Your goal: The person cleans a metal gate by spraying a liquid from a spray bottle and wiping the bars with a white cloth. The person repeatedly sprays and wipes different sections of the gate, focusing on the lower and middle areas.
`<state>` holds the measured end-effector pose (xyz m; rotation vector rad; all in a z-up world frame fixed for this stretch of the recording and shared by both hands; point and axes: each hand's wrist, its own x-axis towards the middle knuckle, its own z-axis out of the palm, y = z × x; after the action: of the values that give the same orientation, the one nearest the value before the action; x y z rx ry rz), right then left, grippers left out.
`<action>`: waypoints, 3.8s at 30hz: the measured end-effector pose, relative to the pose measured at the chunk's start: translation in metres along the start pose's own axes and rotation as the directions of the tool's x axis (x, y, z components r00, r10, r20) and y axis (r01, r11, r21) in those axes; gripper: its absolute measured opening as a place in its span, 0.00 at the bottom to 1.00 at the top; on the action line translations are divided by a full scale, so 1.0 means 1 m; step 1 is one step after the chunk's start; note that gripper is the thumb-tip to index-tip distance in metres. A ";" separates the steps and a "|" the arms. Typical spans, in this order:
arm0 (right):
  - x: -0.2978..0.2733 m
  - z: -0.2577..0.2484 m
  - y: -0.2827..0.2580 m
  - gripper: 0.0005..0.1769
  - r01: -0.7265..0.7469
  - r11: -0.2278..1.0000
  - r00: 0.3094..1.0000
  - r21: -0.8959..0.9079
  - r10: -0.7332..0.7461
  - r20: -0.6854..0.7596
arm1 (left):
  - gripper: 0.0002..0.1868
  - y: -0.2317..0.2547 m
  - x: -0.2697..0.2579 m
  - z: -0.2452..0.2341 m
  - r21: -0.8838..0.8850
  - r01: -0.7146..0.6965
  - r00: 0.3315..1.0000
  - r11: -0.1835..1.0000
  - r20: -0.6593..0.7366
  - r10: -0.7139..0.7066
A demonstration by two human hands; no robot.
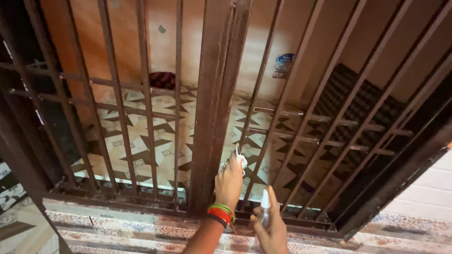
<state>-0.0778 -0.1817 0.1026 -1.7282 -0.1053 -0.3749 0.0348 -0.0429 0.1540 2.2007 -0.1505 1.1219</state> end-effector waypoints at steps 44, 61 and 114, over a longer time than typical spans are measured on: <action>0.018 0.004 0.045 0.52 -0.029 0.977 0.988 -0.213 -0.005 -0.156 | 0.12 -0.055 -0.080 0.049 0.086 0.176 0.971 0.981 0.148 -0.187; 0.018 -0.019 0.022 0.52 -0.003 0.970 0.999 -0.245 -0.008 -0.046 | 0.14 -0.045 -0.084 0.046 -0.010 0.226 0.973 0.974 0.058 -0.225; 0.019 -0.085 0.087 0.53 -0.105 0.994 0.991 -0.009 0.105 0.079 | 0.29 -0.010 -0.189 0.093 0.305 0.063 0.996 0.950 -0.083 -0.039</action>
<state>-0.0517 -0.2835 0.0384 -1.7457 -0.0702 -0.2294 -0.0162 -0.1253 -0.0330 2.4116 0.1234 1.2687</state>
